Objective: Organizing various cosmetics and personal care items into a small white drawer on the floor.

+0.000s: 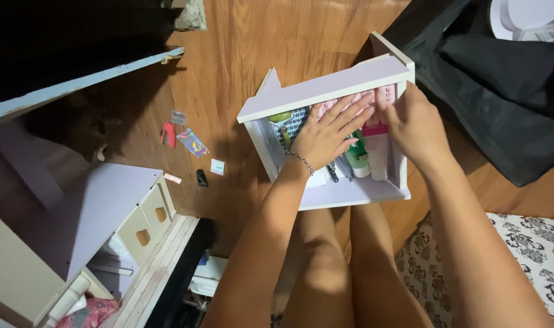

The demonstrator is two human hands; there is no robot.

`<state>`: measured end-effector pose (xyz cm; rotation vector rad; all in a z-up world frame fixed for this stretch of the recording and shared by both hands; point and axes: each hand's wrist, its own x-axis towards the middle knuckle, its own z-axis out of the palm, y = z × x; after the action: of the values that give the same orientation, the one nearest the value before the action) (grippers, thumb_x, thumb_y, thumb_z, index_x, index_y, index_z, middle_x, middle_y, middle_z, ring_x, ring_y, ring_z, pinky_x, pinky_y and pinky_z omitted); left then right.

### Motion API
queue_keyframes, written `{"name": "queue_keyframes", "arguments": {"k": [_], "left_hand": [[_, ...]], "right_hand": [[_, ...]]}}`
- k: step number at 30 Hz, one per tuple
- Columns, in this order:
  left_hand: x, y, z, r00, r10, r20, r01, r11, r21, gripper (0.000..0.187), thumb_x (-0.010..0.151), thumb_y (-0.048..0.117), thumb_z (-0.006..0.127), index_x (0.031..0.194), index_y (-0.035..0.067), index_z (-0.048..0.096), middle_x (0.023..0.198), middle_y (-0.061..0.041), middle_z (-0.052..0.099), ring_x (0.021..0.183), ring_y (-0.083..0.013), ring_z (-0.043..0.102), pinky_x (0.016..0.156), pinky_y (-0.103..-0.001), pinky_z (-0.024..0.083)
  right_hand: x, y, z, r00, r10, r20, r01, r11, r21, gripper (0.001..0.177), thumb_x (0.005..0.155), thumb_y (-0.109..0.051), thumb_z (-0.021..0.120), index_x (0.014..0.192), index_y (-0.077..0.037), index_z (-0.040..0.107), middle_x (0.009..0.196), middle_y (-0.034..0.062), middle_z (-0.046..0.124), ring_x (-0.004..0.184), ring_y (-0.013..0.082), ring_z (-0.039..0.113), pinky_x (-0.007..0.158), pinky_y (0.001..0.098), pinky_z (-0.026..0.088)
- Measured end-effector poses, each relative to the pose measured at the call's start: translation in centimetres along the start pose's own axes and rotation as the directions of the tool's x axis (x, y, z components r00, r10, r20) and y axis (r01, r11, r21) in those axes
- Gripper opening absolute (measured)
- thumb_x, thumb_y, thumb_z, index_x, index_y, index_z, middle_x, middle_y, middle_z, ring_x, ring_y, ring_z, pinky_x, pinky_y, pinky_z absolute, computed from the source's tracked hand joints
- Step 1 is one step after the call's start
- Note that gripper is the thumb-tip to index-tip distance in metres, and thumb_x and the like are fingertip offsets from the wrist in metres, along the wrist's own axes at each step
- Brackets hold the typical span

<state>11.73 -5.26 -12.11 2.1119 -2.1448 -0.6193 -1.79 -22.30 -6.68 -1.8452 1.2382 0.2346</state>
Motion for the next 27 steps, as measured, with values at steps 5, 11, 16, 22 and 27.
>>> {"name": "queue_keyframes", "arguments": {"k": [5,11,16,22,27], "left_hand": [[-1.4,0.8,0.5,0.994,-0.055,-0.094,0.06,0.997,0.055,0.074,0.102,0.028,0.073,0.165,0.018,0.034,0.174,0.003,0.026,0.162,-0.0167,0.024,0.133,-0.054,0.02],[-2.8,3.4,-1.7,0.709,-0.624,-0.33,0.374,0.728,-0.575,0.079,0.085,0.019,0.082,0.148,0.004,0.037,0.144,-0.021,0.044,0.132,-0.039,0.044,0.113,-0.054,0.035],[-2.3,4.6,-1.7,0.57,-0.81,-0.138,0.408,0.425,-0.808,0.059,0.095,0.007,0.07,0.149,0.003,0.045,0.139,-0.017,0.051,0.119,-0.0291,0.059,0.095,-0.035,0.055],[-1.1,4.0,-2.7,0.506,-0.862,-0.033,0.466,0.305,-0.83,0.053,0.095,0.012,0.075,0.142,0.007,0.05,0.126,-0.013,0.054,0.106,-0.0257,0.062,0.092,-0.036,0.055],[-2.7,3.1,-1.6,0.583,-0.809,-0.079,0.365,0.348,-0.863,0.06,0.093,0.007,0.074,0.147,0.008,0.049,0.126,-0.013,0.053,0.11,-0.0253,0.062,0.098,-0.037,0.053]], "right_hand": [[-2.0,-2.9,0.4,0.978,-0.162,-0.134,0.168,0.985,0.036,0.04,0.098,-0.013,0.072,0.129,0.004,0.054,0.108,0.0235,0.059,0.095,0.0395,0.062,0.084,0.0464,0.052],[-6.6,-3.6,2.8,0.917,-0.256,-0.306,0.226,0.965,-0.133,0.037,0.103,-0.002,0.073,0.134,-0.002,0.052,0.132,0.0211,0.047,0.128,0.0402,0.054,0.107,0.0456,0.049],[-7.5,-5.0,3.9,0.943,-0.24,-0.233,0.19,0.957,-0.218,0.073,0.087,0.005,0.069,0.155,-0.001,0.044,0.149,0.0255,0.045,0.13,0.0442,0.049,0.109,0.0483,0.045],[-9.2,-5.3,5.6,0.965,-0.145,-0.219,0.11,0.98,-0.168,0.078,0.094,0.001,0.071,0.16,0.006,0.029,0.163,0.0303,0.03,0.151,0.0477,0.034,0.125,0.0477,0.033],[-9.0,-5.2,6.6,0.965,-0.154,-0.211,0.14,0.987,-0.078,0.089,0.091,0.003,0.07,0.162,0.009,0.016,0.167,0.0358,0.02,0.155,0.0505,0.026,0.128,0.0471,0.027]]}}
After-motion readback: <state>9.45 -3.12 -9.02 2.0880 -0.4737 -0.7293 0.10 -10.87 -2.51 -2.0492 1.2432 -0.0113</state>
